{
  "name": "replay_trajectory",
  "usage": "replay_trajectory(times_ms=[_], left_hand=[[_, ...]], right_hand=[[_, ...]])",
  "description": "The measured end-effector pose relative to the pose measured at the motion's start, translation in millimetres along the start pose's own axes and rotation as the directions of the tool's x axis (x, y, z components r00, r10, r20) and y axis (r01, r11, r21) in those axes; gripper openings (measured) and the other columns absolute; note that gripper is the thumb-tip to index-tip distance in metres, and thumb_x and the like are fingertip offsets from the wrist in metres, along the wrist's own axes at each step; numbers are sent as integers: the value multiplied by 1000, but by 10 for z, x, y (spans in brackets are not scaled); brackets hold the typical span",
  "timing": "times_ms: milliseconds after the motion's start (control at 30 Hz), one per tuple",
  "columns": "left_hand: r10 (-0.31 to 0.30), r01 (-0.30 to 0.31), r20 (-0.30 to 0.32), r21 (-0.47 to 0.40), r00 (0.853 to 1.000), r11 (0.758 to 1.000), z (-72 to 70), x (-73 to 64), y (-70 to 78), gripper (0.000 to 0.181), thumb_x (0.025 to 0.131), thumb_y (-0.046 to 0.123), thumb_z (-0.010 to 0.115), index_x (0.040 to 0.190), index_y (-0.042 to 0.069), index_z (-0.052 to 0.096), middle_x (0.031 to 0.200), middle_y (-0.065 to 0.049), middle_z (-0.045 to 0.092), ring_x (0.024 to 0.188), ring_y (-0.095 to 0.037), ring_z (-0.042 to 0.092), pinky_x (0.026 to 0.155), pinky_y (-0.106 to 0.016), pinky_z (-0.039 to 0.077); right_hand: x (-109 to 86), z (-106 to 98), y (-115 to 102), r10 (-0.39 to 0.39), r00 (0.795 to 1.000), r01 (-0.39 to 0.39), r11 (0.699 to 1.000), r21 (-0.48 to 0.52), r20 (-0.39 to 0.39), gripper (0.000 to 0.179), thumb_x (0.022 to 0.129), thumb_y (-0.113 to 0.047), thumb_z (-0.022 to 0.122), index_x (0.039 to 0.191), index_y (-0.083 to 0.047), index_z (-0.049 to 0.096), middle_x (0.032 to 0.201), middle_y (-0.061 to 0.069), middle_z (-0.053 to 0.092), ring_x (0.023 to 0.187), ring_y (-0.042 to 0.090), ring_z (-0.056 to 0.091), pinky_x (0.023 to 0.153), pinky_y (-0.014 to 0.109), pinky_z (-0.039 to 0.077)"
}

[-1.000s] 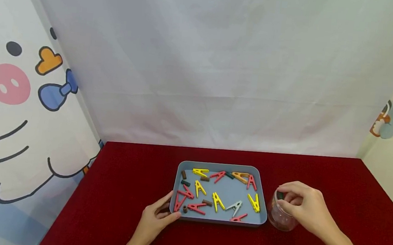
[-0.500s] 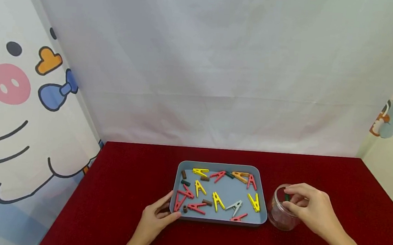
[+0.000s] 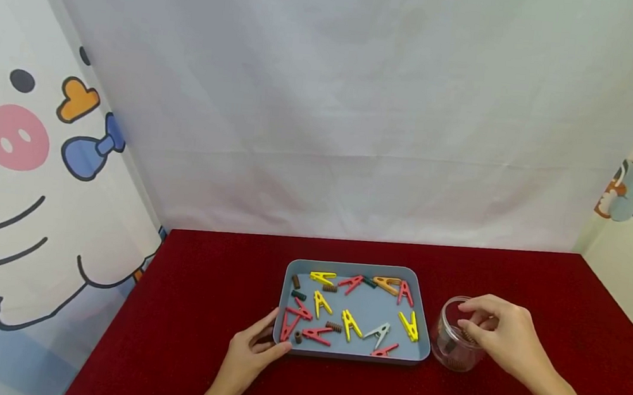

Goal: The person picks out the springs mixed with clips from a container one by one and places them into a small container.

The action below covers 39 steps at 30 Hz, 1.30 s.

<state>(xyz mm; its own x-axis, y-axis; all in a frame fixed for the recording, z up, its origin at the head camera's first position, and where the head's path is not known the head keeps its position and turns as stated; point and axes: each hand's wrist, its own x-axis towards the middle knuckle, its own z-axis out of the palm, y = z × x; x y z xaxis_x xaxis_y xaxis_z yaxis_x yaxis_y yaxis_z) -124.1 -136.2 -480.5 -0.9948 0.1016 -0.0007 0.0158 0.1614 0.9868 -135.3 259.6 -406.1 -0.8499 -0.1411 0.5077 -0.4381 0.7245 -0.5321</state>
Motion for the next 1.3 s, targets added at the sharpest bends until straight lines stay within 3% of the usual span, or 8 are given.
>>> replay_trajectory(times_ms=[333, 867, 1300], left_hand=[[-1, 1, 2, 1, 1000, 1000, 0, 1, -5, 66, 74, 20, 71, 133, 14, 41, 128, -12, 45, 109, -27, 48, 76, -22, 47], [6, -6, 5, -14, 1000, 1000, 2, 9, -26, 66, 74, 19, 71, 133, 14, 41, 128, -12, 45, 109, -27, 48, 77, -23, 46], [7, -7, 1, -18, 1000, 1000, 0, 10, -33, 66, 74, 18, 71, 133, 13, 41, 129, -11, 43, 109, -26, 48, 77, -24, 47]], right_hand=[[9, 4, -109, 25, 999, -26, 999, 22, 34, 24, 64, 1, 75, 81, -13, 67, 70, -6, 59, 56, 4, 52, 49, 19, 44], [72, 99, -217, -3, 998, -1, 997, 81, 57, 28, 64, 1, 75, 83, -17, 65, 80, -3, 61, 60, 4, 55, 51, 20, 47], [165, 247, -247, 30, 996, -32, 999, 29, 85, 23, 68, -2, 73, 85, -14, 66, 78, -6, 59, 59, 6, 53, 52, 21, 47]])
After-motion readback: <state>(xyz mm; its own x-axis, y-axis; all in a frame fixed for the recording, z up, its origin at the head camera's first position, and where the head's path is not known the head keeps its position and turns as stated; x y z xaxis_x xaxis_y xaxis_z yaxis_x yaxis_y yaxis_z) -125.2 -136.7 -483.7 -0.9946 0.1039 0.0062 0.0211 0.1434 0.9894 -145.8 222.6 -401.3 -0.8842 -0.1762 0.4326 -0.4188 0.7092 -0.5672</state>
